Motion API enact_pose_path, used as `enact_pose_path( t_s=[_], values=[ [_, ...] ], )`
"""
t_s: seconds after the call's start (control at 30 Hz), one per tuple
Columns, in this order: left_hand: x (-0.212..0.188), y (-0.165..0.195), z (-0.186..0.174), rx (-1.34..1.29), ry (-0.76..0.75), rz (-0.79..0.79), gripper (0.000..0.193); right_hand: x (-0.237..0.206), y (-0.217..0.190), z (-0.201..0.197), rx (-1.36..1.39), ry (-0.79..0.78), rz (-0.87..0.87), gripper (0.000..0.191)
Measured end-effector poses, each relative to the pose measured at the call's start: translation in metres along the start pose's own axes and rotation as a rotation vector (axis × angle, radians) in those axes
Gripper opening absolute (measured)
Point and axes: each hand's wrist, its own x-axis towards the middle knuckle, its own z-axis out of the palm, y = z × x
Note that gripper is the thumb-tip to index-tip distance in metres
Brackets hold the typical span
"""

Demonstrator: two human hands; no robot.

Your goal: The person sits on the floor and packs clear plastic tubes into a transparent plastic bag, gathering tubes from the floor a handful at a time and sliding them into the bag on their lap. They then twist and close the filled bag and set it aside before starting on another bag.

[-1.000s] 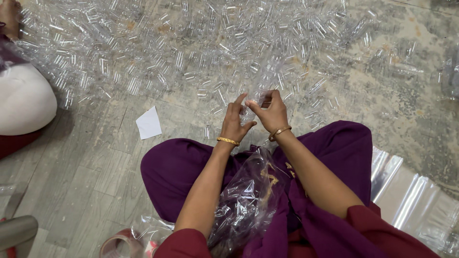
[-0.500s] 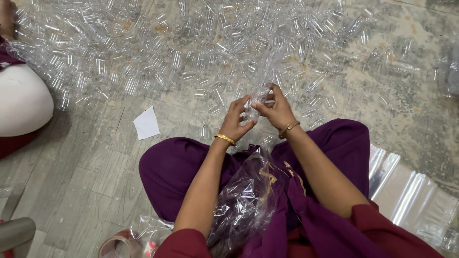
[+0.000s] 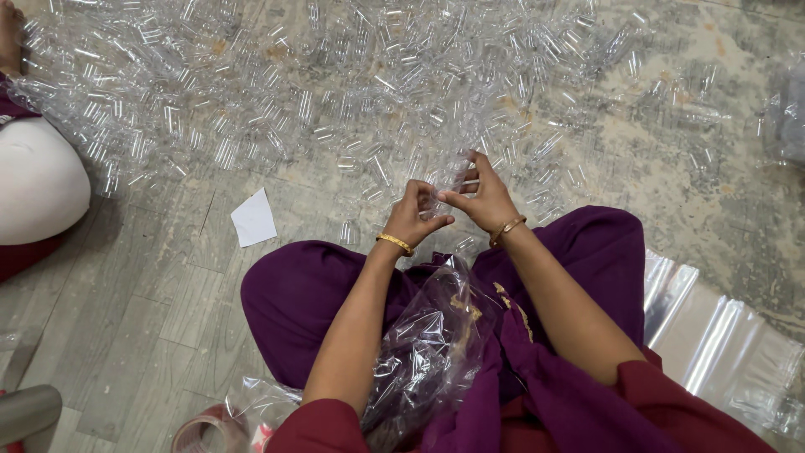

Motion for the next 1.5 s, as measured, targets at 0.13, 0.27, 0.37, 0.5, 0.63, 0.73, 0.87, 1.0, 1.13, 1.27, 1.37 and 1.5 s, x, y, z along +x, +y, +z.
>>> enact_pose_path(
  t_s=[0.13,0.27,0.37,0.5,0.63,0.73,0.87,1.0,1.13,1.27,1.37,1.5],
  values=[
    [-0.002,0.005,-0.004,-0.143,-0.146,-0.125,0.083,-0.002,-0.006,-0.009,0.11,-0.153,-0.02,0.088],
    [-0.003,0.007,-0.007,-0.402,-0.238,-0.032,0.09,0.001,0.0,-0.016,0.324,-0.302,-0.055,0.083],
    [-0.002,0.008,-0.009,-0.345,-0.119,0.021,0.089,0.004,0.01,-0.011,0.238,-0.247,-0.116,0.074],
    [-0.001,0.013,-0.013,-0.125,0.026,-0.084,0.083,0.004,0.021,0.005,0.133,-0.147,-0.101,0.056],
    [-0.002,0.024,-0.011,-0.053,0.087,-0.03,0.075,0.0,0.019,0.02,0.165,-0.131,-0.006,0.055],
    [-0.006,0.037,-0.012,-0.017,0.09,-0.035,0.079,-0.003,0.01,0.022,0.22,-0.116,0.02,0.051],
    [-0.014,0.056,-0.028,-0.045,0.031,-0.062,0.078,-0.006,-0.008,0.005,0.277,-0.254,-0.026,0.046],
    [-0.021,0.062,-0.054,-0.239,-0.09,-0.06,0.081,-0.008,-0.023,-0.006,0.416,-0.409,-0.101,0.052],
    [-0.021,0.049,-0.059,-0.265,-0.052,0.017,0.084,-0.01,-0.027,0.007,0.335,-0.374,-0.106,0.052],
    [-0.013,0.03,-0.049,-0.181,0.096,-0.116,0.083,-0.013,-0.022,0.022,0.104,-0.182,-0.122,0.046],
    [-0.003,0.019,-0.044,0.001,0.186,-0.183,0.084,-0.022,-0.018,0.025,0.046,-0.104,-0.154,0.042],
    [0.005,0.01,-0.043,0.202,0.198,-0.254,0.084,-0.033,-0.02,0.026,-0.047,-0.063,-0.252,0.043]
  ],
)
